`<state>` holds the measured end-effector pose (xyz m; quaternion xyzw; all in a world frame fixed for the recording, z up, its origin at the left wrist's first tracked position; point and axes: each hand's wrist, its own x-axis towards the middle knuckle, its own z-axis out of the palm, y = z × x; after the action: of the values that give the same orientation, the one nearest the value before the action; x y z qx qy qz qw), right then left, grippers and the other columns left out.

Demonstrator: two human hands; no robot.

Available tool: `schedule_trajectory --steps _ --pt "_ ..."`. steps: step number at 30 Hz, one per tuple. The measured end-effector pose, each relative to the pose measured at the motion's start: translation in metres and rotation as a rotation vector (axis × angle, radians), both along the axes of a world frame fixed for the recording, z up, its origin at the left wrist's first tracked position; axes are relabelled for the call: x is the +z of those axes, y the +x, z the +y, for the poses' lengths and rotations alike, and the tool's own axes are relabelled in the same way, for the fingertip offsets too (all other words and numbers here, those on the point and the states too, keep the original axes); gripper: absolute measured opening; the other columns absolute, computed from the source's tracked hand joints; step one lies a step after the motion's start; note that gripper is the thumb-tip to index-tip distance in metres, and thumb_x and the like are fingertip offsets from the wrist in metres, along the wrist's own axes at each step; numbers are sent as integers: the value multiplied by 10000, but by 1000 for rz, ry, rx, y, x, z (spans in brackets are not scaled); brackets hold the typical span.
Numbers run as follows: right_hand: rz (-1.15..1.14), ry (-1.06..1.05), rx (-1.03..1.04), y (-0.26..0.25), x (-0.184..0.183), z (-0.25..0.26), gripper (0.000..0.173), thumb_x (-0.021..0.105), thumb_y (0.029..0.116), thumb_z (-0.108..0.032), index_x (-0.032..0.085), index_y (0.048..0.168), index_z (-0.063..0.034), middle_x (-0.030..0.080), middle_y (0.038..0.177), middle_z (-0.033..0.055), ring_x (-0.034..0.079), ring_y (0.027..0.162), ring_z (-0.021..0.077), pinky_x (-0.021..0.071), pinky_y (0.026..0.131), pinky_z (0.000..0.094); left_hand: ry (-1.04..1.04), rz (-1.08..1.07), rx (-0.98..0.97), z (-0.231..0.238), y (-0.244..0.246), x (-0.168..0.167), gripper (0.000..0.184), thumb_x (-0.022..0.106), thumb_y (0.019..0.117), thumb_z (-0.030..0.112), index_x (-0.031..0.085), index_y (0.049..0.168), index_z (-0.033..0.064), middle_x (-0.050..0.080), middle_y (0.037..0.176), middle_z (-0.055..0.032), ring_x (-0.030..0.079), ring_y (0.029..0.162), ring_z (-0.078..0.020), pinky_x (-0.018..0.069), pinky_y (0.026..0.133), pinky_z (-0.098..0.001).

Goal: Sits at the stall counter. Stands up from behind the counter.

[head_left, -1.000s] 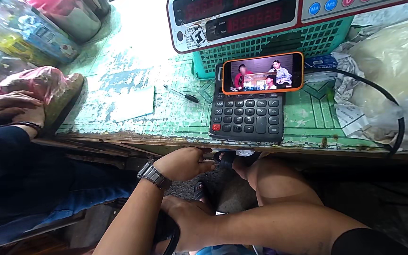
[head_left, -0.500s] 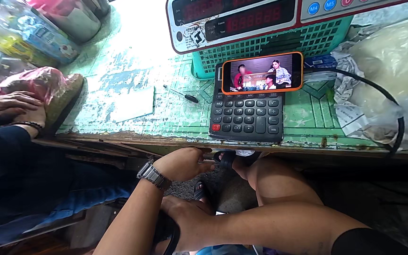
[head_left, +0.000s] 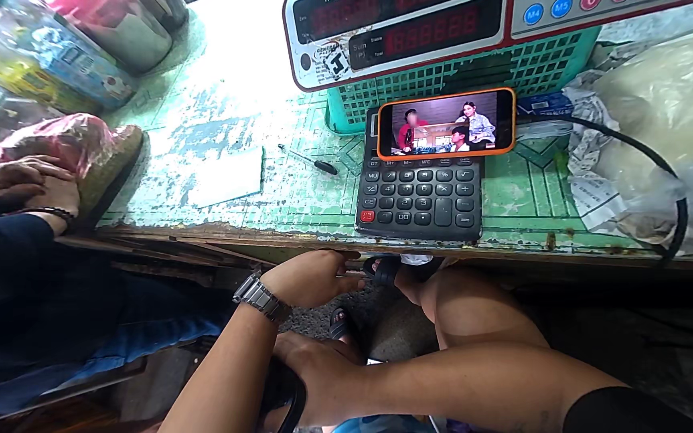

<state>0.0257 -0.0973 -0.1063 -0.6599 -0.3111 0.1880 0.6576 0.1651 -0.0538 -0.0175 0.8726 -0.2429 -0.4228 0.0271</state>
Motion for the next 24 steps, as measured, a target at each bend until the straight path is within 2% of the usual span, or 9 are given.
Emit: schedule_trajectory --steps 8,24 --pt "-4 22 -20 -1 -2 1 799 826 842 -425 511 1476 -54 553 1446 147 530 1341 260 431 1140 447 -5 0 -7 0 0 1 584 541 1045 497 514 1504 137 693 1200 -127 675 1066 -252 513 987 -502" --pt "2 14 -7 0 0 0 797 824 846 -414 502 1483 -59 547 1449 146 524 1345 256 428 1143 439 -1 11 -4 0 1 0 591 534 1048 499 501 1514 138 687 1209 -129 672 1069 -246 511 991 -492"
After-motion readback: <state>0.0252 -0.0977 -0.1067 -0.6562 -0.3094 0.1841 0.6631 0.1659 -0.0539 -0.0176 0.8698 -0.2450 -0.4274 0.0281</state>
